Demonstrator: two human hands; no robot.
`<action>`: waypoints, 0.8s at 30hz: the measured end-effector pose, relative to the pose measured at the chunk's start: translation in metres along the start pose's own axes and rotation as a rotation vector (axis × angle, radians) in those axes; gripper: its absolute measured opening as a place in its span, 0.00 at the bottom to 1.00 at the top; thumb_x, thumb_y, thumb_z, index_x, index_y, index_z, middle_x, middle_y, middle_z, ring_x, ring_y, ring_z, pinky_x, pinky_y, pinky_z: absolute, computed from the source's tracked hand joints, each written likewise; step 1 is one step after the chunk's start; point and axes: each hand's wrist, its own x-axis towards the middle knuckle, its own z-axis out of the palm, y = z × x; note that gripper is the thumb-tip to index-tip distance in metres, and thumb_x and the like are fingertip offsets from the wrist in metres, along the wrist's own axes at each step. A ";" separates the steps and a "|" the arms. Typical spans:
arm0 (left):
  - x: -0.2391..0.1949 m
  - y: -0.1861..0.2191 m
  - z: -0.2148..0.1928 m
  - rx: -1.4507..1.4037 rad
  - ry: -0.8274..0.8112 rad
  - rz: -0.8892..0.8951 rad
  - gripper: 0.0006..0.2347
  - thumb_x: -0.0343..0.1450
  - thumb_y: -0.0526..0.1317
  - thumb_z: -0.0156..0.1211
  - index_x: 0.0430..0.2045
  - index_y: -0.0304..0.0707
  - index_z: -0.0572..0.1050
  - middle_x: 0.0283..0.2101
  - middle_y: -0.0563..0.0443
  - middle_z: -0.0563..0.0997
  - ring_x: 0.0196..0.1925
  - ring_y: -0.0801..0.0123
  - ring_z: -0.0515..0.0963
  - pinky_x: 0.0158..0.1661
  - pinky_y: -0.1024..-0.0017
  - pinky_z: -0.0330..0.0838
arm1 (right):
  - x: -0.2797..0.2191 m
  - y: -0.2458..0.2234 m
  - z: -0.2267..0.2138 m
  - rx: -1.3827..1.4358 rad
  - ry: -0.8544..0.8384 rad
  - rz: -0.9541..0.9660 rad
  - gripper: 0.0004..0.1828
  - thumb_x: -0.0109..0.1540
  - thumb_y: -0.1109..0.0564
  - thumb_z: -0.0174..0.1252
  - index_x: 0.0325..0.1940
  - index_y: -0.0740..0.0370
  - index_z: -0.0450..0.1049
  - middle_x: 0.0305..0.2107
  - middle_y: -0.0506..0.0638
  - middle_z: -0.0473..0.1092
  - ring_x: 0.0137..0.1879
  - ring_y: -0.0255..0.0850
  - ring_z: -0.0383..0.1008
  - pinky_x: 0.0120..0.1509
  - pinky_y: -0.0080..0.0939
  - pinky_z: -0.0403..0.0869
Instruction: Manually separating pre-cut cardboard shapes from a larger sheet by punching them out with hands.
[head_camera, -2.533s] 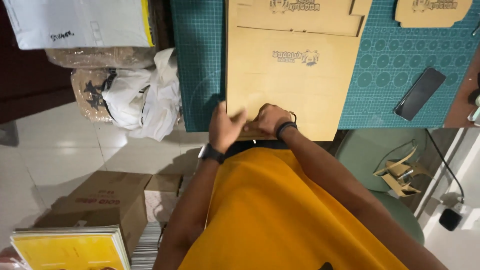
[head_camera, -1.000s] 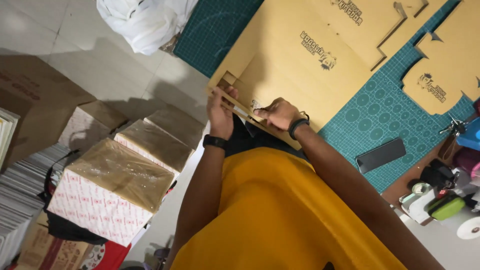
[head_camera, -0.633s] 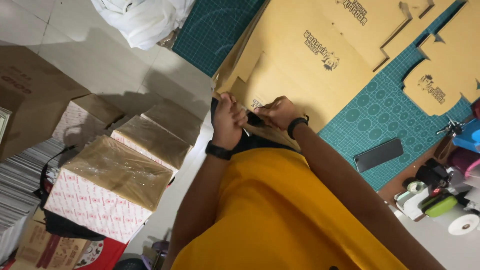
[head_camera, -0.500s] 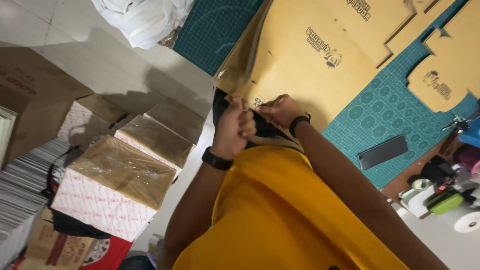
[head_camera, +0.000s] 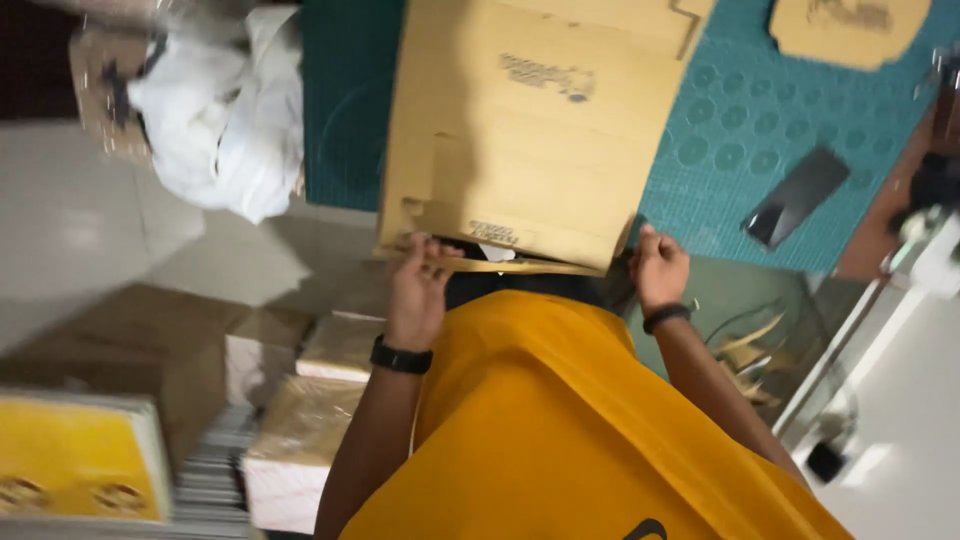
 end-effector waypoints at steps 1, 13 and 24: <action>0.008 0.005 -0.011 0.009 0.006 0.006 0.10 0.78 0.47 0.55 0.34 0.40 0.73 0.36 0.54 0.74 0.49 0.61 0.80 0.65 0.56 0.69 | -0.010 0.024 0.001 -0.084 -0.010 0.077 0.19 0.70 0.39 0.56 0.35 0.51 0.78 0.28 0.54 0.73 0.39 0.48 0.73 0.48 0.47 0.70; 0.022 0.020 -0.002 1.473 0.049 0.863 0.45 0.60 0.45 0.81 0.71 0.39 0.55 0.69 0.31 0.55 0.74 0.42 0.55 0.72 0.49 0.46 | -0.097 0.031 0.075 0.621 -0.353 0.463 0.40 0.74 0.32 0.30 0.42 0.73 0.70 0.30 0.67 0.76 0.18 0.46 0.71 0.17 0.34 0.61; 0.045 -0.063 0.160 2.596 -0.976 0.636 0.57 0.56 0.59 0.80 0.75 0.78 0.37 0.80 0.51 0.29 0.81 0.48 0.27 0.66 0.19 0.26 | -0.122 -0.002 0.096 1.107 -0.134 0.412 0.39 0.74 0.36 0.41 0.22 0.70 0.69 0.11 0.54 0.56 0.11 0.36 0.51 0.15 0.28 0.53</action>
